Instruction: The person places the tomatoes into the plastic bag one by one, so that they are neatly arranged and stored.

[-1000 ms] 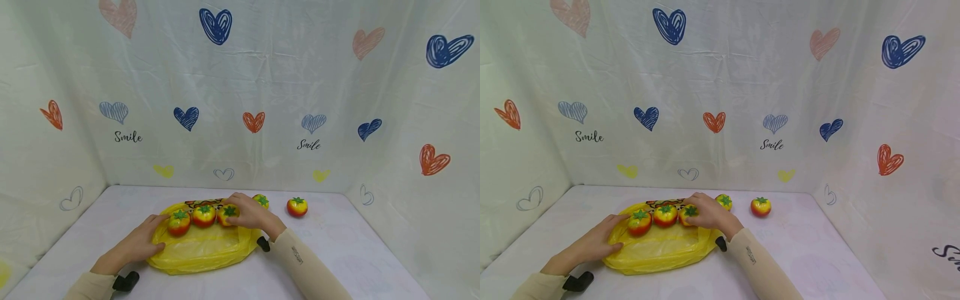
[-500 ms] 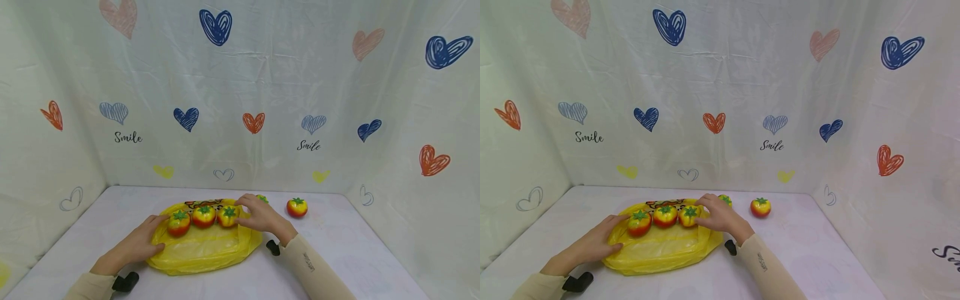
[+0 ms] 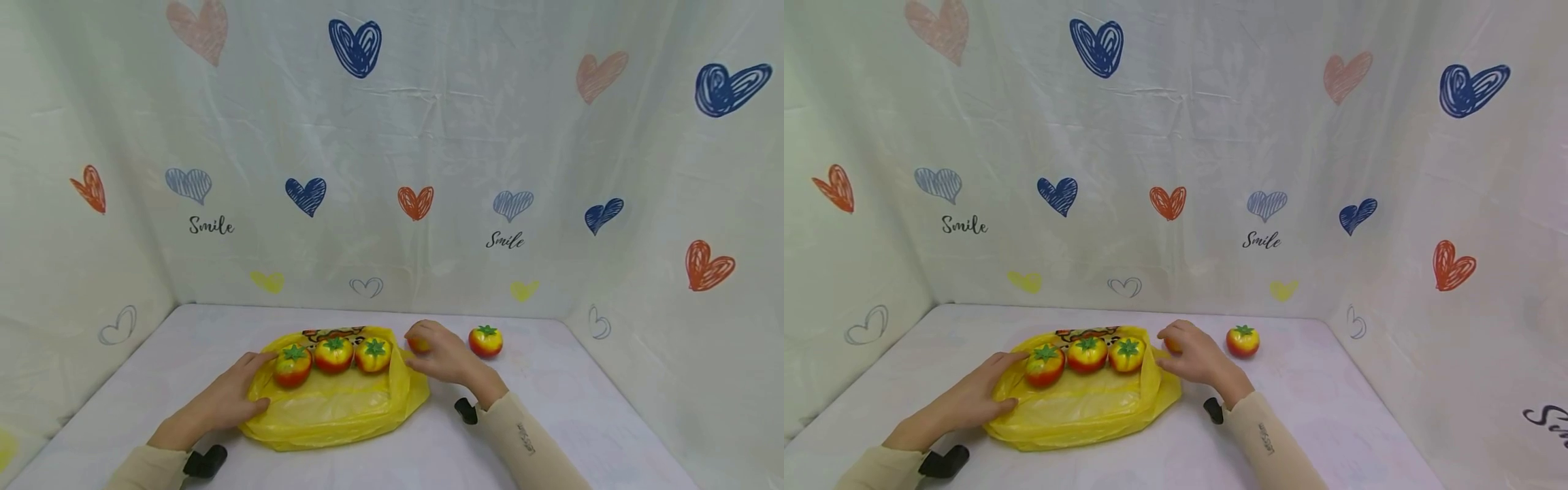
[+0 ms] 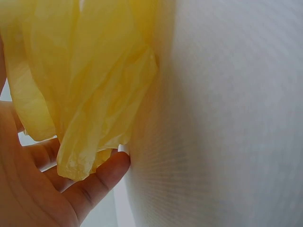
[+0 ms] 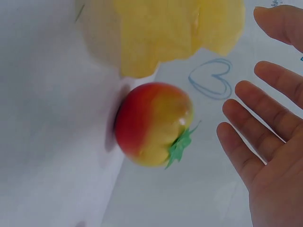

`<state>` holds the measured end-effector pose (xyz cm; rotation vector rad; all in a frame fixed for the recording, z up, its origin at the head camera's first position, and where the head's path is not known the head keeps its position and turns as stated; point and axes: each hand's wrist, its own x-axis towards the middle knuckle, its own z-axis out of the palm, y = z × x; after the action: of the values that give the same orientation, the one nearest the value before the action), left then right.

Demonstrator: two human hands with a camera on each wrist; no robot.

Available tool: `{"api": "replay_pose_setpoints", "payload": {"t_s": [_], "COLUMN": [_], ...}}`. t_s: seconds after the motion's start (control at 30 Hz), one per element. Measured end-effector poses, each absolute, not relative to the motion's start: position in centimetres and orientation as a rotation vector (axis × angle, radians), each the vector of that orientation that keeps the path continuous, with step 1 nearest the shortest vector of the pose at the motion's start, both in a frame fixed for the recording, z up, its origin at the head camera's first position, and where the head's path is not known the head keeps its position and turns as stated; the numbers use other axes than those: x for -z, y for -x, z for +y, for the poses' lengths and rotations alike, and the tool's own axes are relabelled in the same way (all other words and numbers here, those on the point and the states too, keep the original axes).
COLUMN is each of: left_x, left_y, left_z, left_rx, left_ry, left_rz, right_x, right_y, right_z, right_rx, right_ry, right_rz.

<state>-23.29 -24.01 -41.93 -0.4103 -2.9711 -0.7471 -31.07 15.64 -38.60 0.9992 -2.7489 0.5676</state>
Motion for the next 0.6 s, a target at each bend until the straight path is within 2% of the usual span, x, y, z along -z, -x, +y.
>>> {"api": "replay_pose_setpoints", "payload": {"t_s": [0.4,0.6], "left_x": [41.7,41.7], "left_y": [23.2,23.1], "left_z": [-24.0,-24.0], "left_rx": [0.73,0.733], "left_ry": [0.428,0.428], "left_rz": [-2.959,-2.963], "right_x": [38.9,39.1], "right_y": [31.1,31.5], "right_z": [18.7,19.8], "right_rx": [-0.644,-0.685], "right_ry": [-0.83,-0.828], "right_rz": [-2.768,-2.707]}}
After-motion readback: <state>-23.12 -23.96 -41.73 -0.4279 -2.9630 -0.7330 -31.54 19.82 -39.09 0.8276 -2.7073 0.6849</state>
